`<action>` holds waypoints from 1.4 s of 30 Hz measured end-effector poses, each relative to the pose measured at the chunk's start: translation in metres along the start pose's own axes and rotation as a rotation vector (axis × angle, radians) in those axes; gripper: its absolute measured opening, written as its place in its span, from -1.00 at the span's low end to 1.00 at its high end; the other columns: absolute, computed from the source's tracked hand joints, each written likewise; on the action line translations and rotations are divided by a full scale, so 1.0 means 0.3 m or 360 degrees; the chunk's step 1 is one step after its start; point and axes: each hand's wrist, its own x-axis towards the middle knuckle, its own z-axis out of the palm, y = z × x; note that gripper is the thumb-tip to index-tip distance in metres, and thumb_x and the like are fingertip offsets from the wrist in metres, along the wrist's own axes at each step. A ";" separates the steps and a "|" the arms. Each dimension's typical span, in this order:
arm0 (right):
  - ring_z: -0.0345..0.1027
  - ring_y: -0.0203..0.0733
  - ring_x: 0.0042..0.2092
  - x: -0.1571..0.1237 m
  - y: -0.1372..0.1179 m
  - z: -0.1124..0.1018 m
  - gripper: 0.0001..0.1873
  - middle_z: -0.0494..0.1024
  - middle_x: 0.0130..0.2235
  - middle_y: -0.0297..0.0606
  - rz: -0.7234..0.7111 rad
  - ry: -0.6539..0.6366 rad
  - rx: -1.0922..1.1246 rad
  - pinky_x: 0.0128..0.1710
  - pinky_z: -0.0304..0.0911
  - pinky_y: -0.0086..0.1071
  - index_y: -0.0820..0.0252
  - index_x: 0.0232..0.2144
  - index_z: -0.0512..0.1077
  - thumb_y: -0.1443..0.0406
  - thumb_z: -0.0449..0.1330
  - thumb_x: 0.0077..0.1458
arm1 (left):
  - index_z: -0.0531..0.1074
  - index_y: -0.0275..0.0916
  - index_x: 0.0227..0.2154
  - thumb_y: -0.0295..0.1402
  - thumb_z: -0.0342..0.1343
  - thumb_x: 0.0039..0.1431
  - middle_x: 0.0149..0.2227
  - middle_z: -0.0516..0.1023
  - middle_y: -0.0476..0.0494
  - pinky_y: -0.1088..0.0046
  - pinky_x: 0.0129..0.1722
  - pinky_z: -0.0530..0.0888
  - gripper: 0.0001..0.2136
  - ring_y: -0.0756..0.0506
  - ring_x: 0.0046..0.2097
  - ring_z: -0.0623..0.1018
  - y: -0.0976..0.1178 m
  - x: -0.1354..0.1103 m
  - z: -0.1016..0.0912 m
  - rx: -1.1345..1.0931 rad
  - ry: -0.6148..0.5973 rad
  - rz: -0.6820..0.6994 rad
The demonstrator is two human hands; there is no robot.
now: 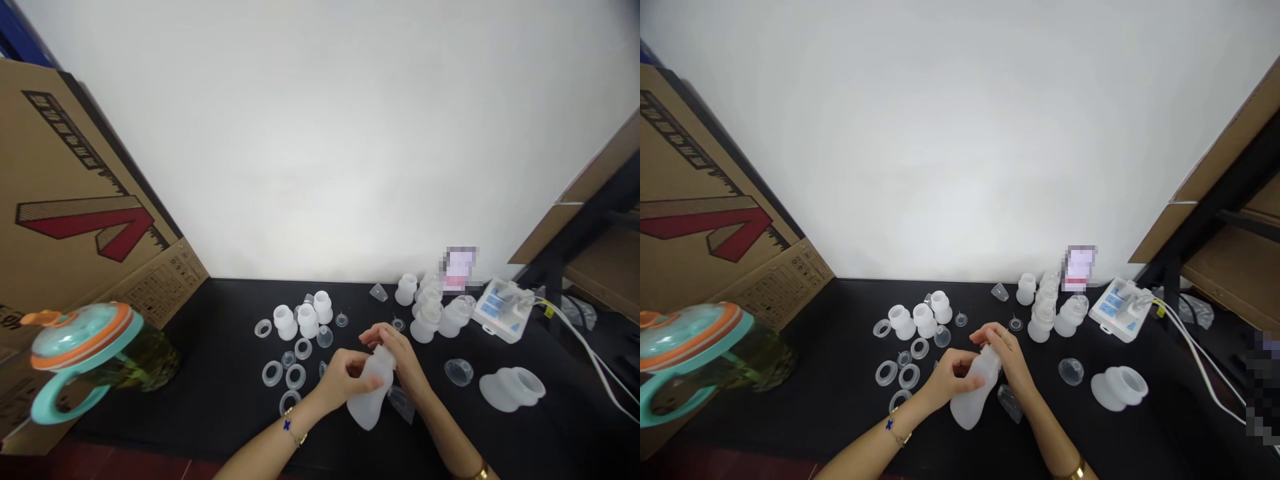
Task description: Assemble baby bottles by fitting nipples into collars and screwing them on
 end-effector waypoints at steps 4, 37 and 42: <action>0.41 -0.07 -0.23 0.011 0.026 -0.008 -0.60 0.59 -0.26 -0.20 -0.0063 0.0077 0.0108 -0.24 0.27 -0.29 0.12 -0.40 0.41 -0.07 0.29 0.09 | 0.58 -0.40 -0.45 0.05 0.39 -0.13 -0.54 0.44 -0.04 0.55 -0.50 0.25 -0.50 0.04 -0.52 0.35 -0.017 0.009 -0.012 -0.0324 -0.0081 -0.0185; -0.16 -0.38 -0.59 -0.013 -0.015 -0.022 -0.31 0.01 -0.66 -0.47 0.0011 -0.0157 -0.0288 -0.58 -0.26 -0.37 0.12 -0.75 0.02 -0.13 0.19 0.12 | 0.58 -0.42 -0.52 0.04 0.44 -0.22 -0.59 0.42 -0.02 0.58 -0.58 0.17 -0.49 0.08 -0.58 0.31 -0.012 0.002 -0.024 -0.0330 -0.0253 -0.0310; -0.16 -0.37 -0.58 -0.009 -0.011 -0.025 -0.33 0.01 -0.66 -0.46 0.0007 -0.0159 -0.0306 -0.58 -0.26 -0.37 0.11 -0.74 0.02 -0.11 0.19 0.13 | 0.58 -0.42 -0.49 -0.01 0.43 -0.15 -0.58 0.39 0.00 0.58 -0.57 0.16 -0.54 0.09 -0.56 0.28 -0.022 -0.001 -0.027 -0.0334 -0.0279 -0.0272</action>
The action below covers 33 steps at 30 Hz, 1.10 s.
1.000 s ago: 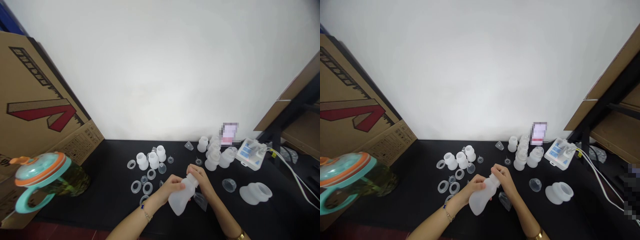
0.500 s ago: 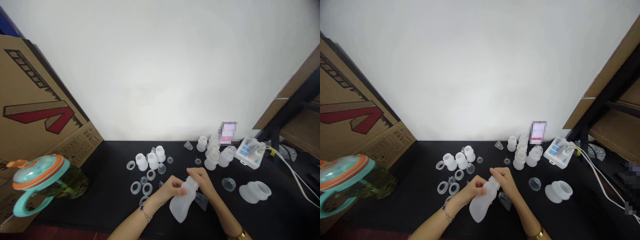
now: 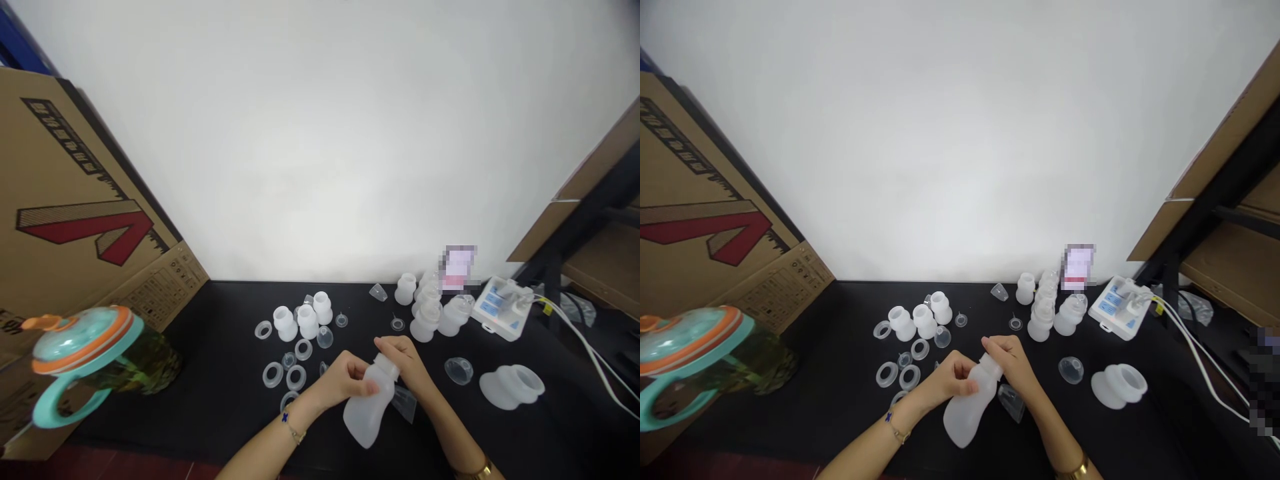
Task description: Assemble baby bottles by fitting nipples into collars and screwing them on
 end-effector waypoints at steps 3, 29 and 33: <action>-0.16 -0.38 -0.58 0.003 -0.004 0.001 -0.32 0.01 -0.66 -0.46 0.0002 0.0006 -0.0014 -0.58 -0.26 -0.37 0.11 -0.75 0.02 -0.13 0.19 0.11 | 0.56 -0.42 -0.52 -0.01 0.42 -0.14 -0.59 0.35 0.02 0.58 -0.57 0.13 -0.53 0.10 -0.56 0.24 0.001 -0.003 -0.001 0.0048 0.0005 0.0017; -0.11 -0.36 -0.54 0.017 0.020 0.004 -0.38 0.03 -0.61 -0.47 -0.0049 0.0183 -0.0050 -0.55 -0.17 -0.39 0.11 -0.70 0.02 -0.09 0.19 0.09 | 0.44 -0.37 -0.59 -0.03 0.36 -0.05 -0.58 0.23 0.05 0.55 -0.55 0.05 -0.56 0.09 -0.52 0.15 0.025 -0.004 0.017 0.0193 0.0078 0.0178; -0.05 -0.33 -0.51 0.018 0.023 0.012 -0.40 0.09 -0.57 -0.46 -0.0096 0.0263 -0.0007 -0.54 -0.09 -0.41 0.11 -0.65 0.09 -0.14 0.14 0.14 | 0.52 -0.39 -0.51 0.02 0.35 -0.04 -0.56 0.32 0.01 0.56 -0.54 0.13 -0.54 0.07 -0.52 0.23 0.015 0.006 0.013 0.0109 0.0145 0.0207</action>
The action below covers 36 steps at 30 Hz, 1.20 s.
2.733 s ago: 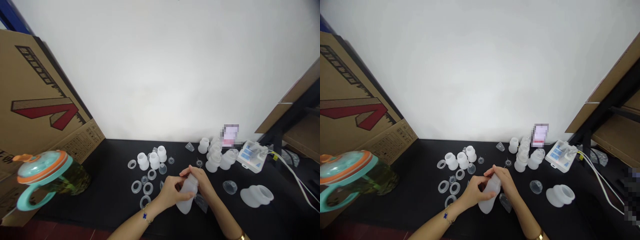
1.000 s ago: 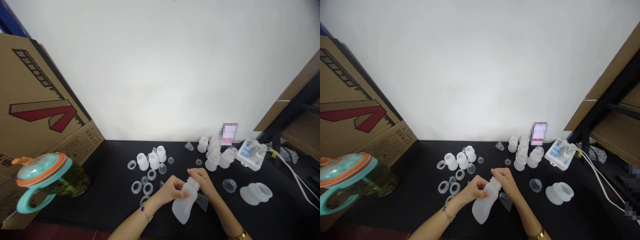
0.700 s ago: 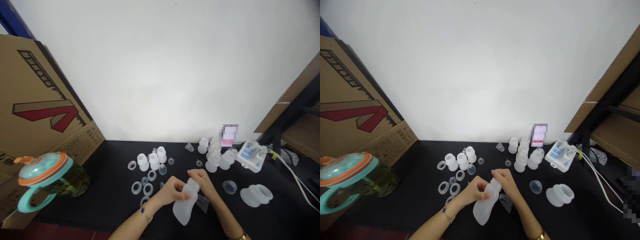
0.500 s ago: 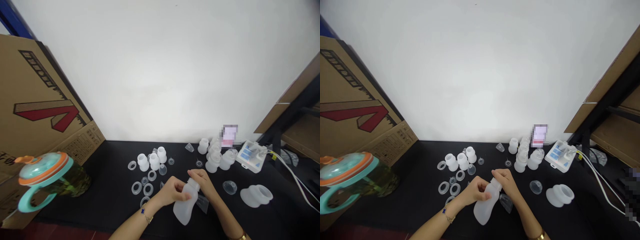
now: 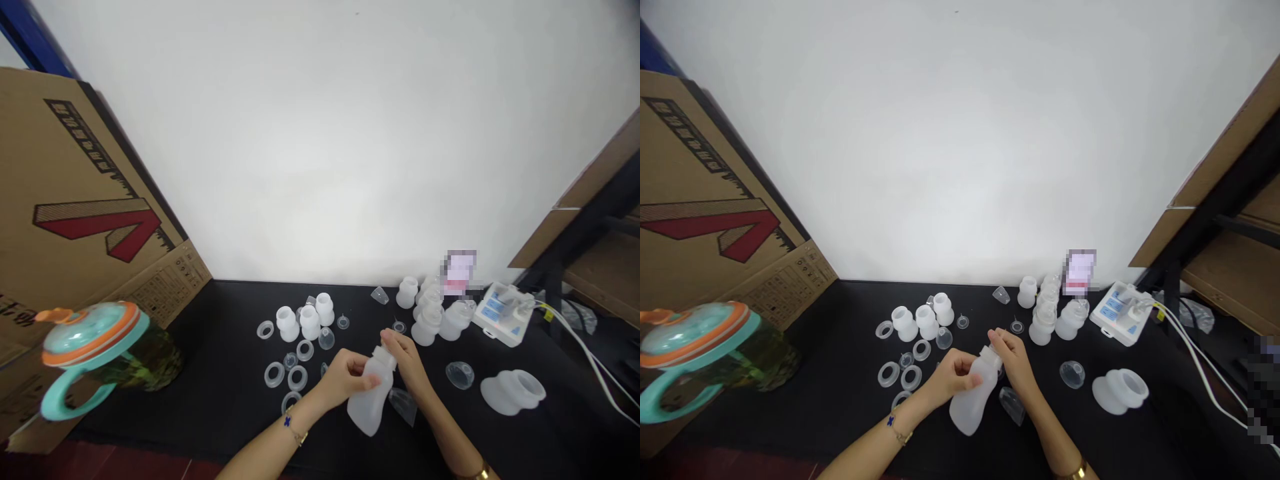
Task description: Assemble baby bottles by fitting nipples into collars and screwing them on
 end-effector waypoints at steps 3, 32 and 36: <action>-0.01 -0.32 -0.52 -0.002 0.001 0.003 -0.44 0.15 -0.55 -0.46 -0.0014 -0.0030 0.0036 -0.56 -0.06 -0.43 0.13 -0.58 0.20 -0.17 0.14 0.15 | 0.55 -0.40 -0.49 0.07 0.34 -0.05 -0.57 0.36 -0.01 0.56 -0.54 0.14 -0.50 0.07 -0.54 0.24 -0.005 0.007 -0.002 -0.0053 0.0060 0.0009; 0.06 -0.36 -0.54 0.001 0.015 -0.001 -0.45 0.33 -0.59 -0.38 0.0260 -0.0160 0.0240 -0.55 -0.06 -0.44 0.27 -0.48 0.55 -0.15 0.35 -0.08 | 0.65 -0.37 -0.24 -0.09 0.34 0.05 -0.35 0.65 -0.18 0.45 -0.34 0.38 -0.60 -0.10 -0.36 0.52 0.007 0.007 0.006 0.0028 0.0249 0.0139; -0.12 -0.43 -0.60 0.002 0.014 0.009 -0.41 0.19 -0.65 -0.48 0.0264 -0.0089 0.0298 -0.61 -0.19 -0.47 0.27 -0.36 0.59 -0.18 0.33 -0.06 | 0.64 -0.35 -0.16 -0.09 0.33 0.07 -0.25 0.68 -0.24 0.42 -0.27 0.42 -0.59 -0.16 -0.28 0.58 0.002 0.015 0.006 -0.0029 0.0334 0.0160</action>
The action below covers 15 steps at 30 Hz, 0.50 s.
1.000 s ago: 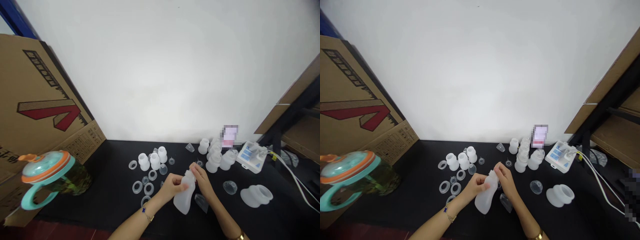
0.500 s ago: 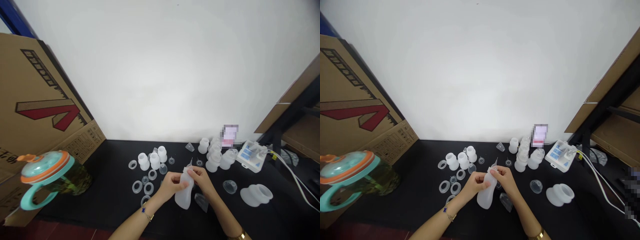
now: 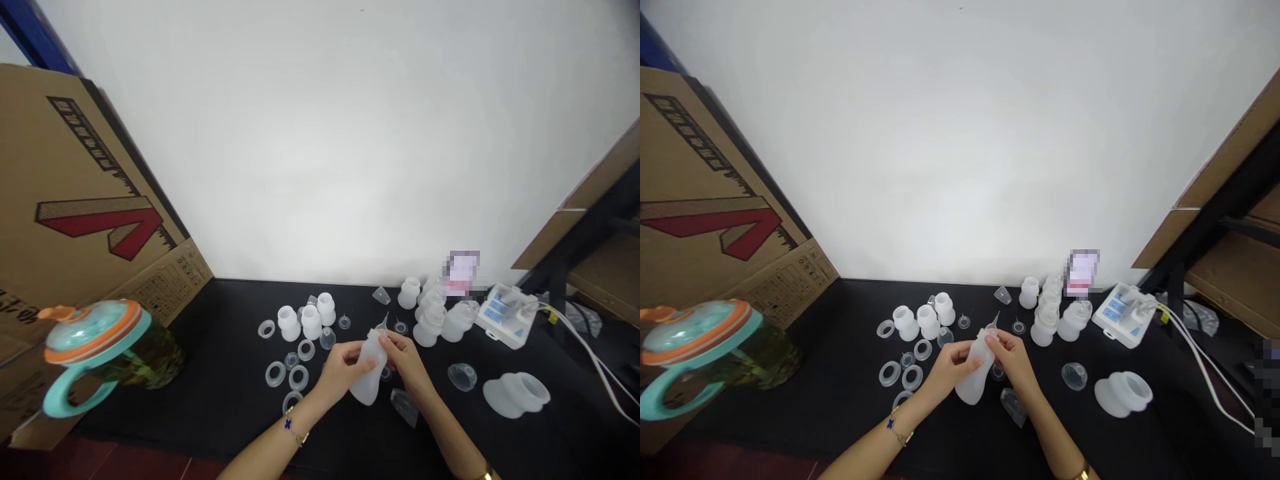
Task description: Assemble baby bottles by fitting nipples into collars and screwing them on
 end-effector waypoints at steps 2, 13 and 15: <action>-0.13 -0.43 -0.62 0.000 0.001 0.001 -0.37 0.13 -0.67 -0.52 -0.0012 0.0012 0.0021 -0.63 -0.16 -0.48 0.28 -0.28 0.60 -0.19 0.31 -0.04 | 0.62 -0.34 -0.12 -0.08 0.36 0.04 -0.23 0.68 -0.26 0.42 -0.28 0.42 -0.55 -0.17 -0.27 0.59 0.005 0.004 0.000 -0.0091 0.0038 -0.0035; 0.13 -0.38 -0.58 -0.002 0.011 0.023 -0.34 0.36 -0.52 -0.44 -0.0051 -0.0149 -0.0115 -0.64 0.00 -0.49 0.20 0.06 0.51 0.03 0.44 -0.07 | 0.56 -0.29 0.00 -0.04 0.25 0.19 -0.20 0.63 -0.19 0.50 -0.30 0.34 -0.54 -0.08 -0.26 0.52 0.027 0.006 -0.002 -0.0383 0.0281 -0.0050; 0.18 -0.37 -0.56 -0.004 0.015 0.022 -0.35 0.40 -0.48 -0.42 -0.0067 -0.0115 -0.0130 -0.63 0.03 -0.49 0.18 0.07 0.50 0.04 0.43 -0.05 | 0.55 -0.27 0.02 -0.06 0.25 0.19 -0.18 0.63 -0.19 0.49 -0.26 0.36 -0.55 -0.11 -0.22 0.53 0.030 0.005 -0.002 -0.0390 0.0282 -0.0075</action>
